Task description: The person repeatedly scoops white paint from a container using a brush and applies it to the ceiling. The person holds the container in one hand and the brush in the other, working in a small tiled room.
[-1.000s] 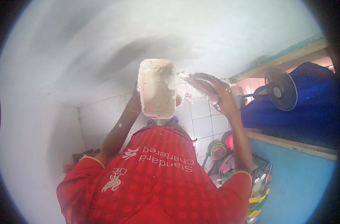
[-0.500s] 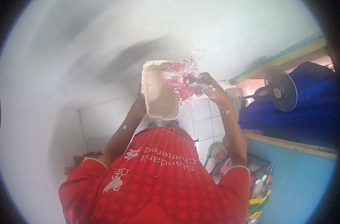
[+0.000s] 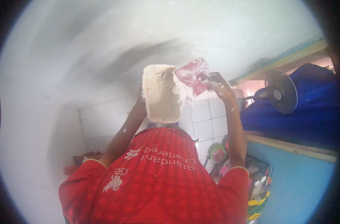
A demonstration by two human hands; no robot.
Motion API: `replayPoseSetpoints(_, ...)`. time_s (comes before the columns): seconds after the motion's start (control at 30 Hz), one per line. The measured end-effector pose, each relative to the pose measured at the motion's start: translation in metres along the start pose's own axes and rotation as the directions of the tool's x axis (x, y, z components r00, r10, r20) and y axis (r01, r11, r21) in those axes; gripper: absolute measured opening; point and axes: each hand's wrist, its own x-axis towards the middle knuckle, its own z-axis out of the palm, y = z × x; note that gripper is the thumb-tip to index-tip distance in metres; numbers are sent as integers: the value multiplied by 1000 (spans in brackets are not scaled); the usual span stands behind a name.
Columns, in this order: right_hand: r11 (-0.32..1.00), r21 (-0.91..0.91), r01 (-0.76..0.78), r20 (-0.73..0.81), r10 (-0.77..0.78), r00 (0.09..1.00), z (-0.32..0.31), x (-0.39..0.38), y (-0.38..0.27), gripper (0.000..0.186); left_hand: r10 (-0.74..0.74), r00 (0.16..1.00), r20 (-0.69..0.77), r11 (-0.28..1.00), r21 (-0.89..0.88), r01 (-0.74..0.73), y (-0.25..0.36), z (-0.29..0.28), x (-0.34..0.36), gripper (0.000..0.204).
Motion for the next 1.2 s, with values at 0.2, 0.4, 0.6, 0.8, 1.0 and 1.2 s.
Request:
replayPoseSetpoints(0.2,964,-97,246,-2,-247,969,5,-19,-25,38,71,996,59,997,27,-73,5,-15,-16,68)
replayPoseSetpoints(0.4,327,-776,539,229,-651,724,25,-53,-120,52,56,998,28,997,60,-57,5,8,-15,76)
replayPoseSetpoints(0.6,117,-943,311,233,-433,871,61,-59,-178,60,24,993,113,999,24,-27,-1,0,-10,77)
replayPoseSetpoints(0.8,113,-895,432,373,-341,863,73,-57,-198,59,48,974,223,987,-161,-12,-7,-16,-7,63)
replayPoseSetpoints(1.0,106,-895,434,360,-404,841,72,-48,-185,55,30,953,302,966,-255,50,-6,-20,3,57)
replayPoseSetpoints(1.2,213,-848,486,370,-420,829,44,-17,-166,54,101,995,15,993,-55,-100,-11,-9,32,66)
